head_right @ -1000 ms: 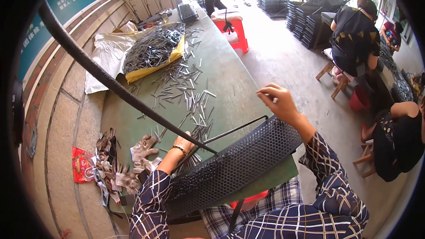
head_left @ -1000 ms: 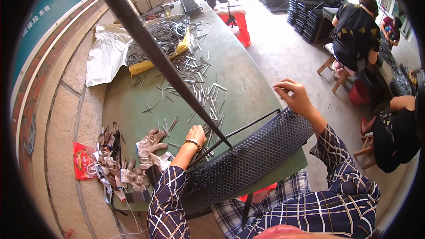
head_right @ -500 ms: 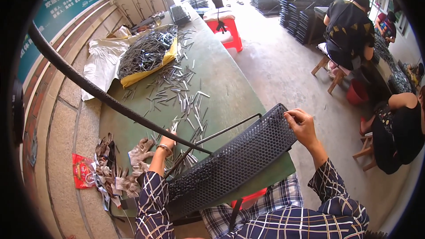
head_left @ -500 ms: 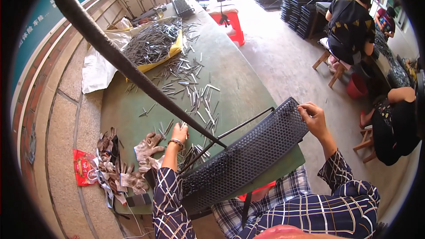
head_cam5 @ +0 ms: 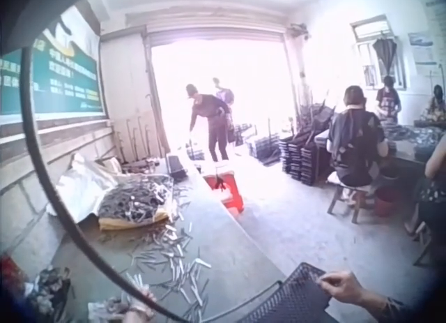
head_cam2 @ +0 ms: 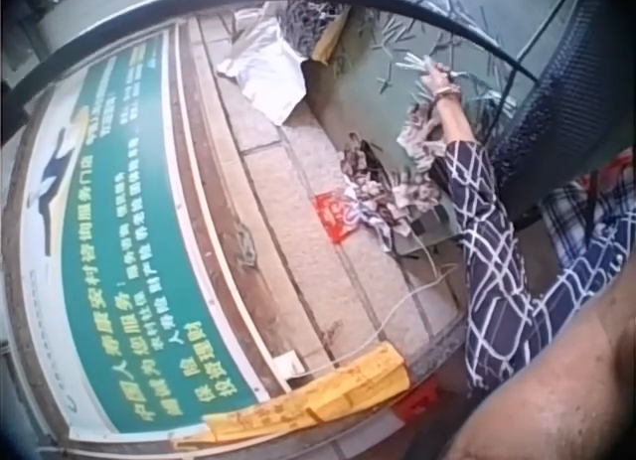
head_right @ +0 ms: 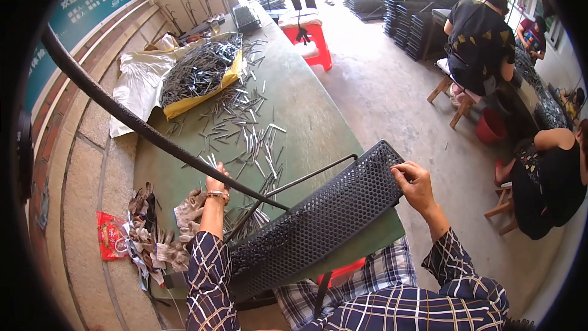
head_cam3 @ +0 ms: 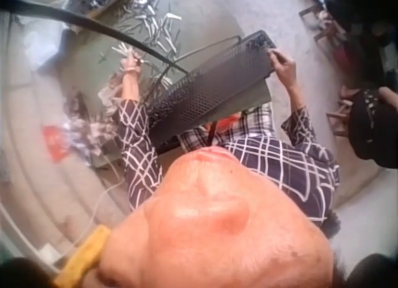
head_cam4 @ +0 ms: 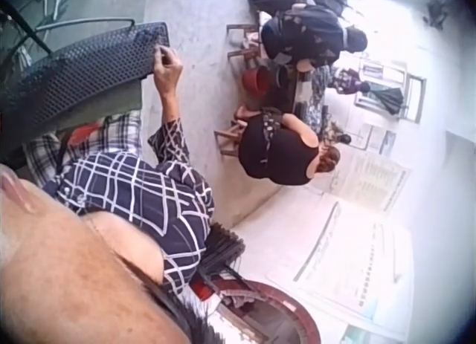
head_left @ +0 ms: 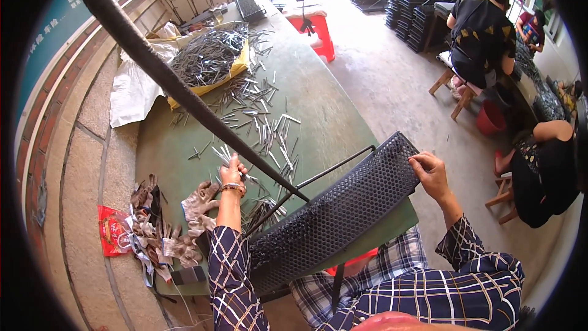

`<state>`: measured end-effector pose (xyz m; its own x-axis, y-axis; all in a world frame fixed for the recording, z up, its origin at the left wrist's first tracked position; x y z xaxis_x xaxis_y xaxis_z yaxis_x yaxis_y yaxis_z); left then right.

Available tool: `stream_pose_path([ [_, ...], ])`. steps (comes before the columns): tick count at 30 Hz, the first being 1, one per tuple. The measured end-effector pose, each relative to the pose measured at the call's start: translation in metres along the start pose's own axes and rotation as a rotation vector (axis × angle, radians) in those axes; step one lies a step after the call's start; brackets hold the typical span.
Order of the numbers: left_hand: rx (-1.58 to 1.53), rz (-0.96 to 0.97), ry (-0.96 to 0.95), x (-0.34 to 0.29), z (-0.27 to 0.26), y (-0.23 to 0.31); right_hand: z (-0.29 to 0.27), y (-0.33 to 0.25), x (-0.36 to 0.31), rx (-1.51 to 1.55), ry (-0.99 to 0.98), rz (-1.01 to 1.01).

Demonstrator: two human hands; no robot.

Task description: Assembling small metal rods into a perforated metal mesh frame on a workshop table.

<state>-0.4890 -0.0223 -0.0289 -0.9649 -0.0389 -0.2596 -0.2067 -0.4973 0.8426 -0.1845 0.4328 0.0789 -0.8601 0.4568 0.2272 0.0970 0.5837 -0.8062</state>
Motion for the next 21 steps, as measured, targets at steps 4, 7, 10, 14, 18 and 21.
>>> stream_pose_path([
  [4, 0.188, 0.228, -0.09, -0.004, 0.01, -0.01, -0.003, 0.001, -0.005, -0.021, 0.012, 0.009],
  [7, 0.407, 0.057, -0.103, -0.004, 0.0, -0.033, -0.004, -0.002, -0.006, -0.005, 0.005, 0.02],
  [10, 0.158, -0.04, -0.023, 0.002, -0.004, -0.03, -0.003, -0.003, -0.005, -0.017, 0.008, 0.007],
  [14, -0.079, -0.017, -0.006, 0.001, 0.019, 0.008, -0.008, -0.002, -0.009, -0.021, 0.013, 0.0],
  [18, -0.253, 0.056, -0.001, -0.015, 0.041, 0.077, -0.018, -0.007, -0.016, -0.025, 0.03, -0.036],
  [21, -0.441, 0.041, -0.208, -0.034, 0.053, 0.125, -0.025, -0.009, -0.023, -0.017, 0.031, -0.035],
])
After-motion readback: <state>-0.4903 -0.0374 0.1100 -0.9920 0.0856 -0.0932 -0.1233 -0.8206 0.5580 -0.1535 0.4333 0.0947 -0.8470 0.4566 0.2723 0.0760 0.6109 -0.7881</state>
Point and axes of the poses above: each hand's wrist, its own x-axis towards the middle knuckle, its own z-axis out of the palm, y = z × x, the point moved 6 cm from there along x, towards the middle knuckle, and after that the axes turned 13 degrees about -x, right-handed, at the moved point
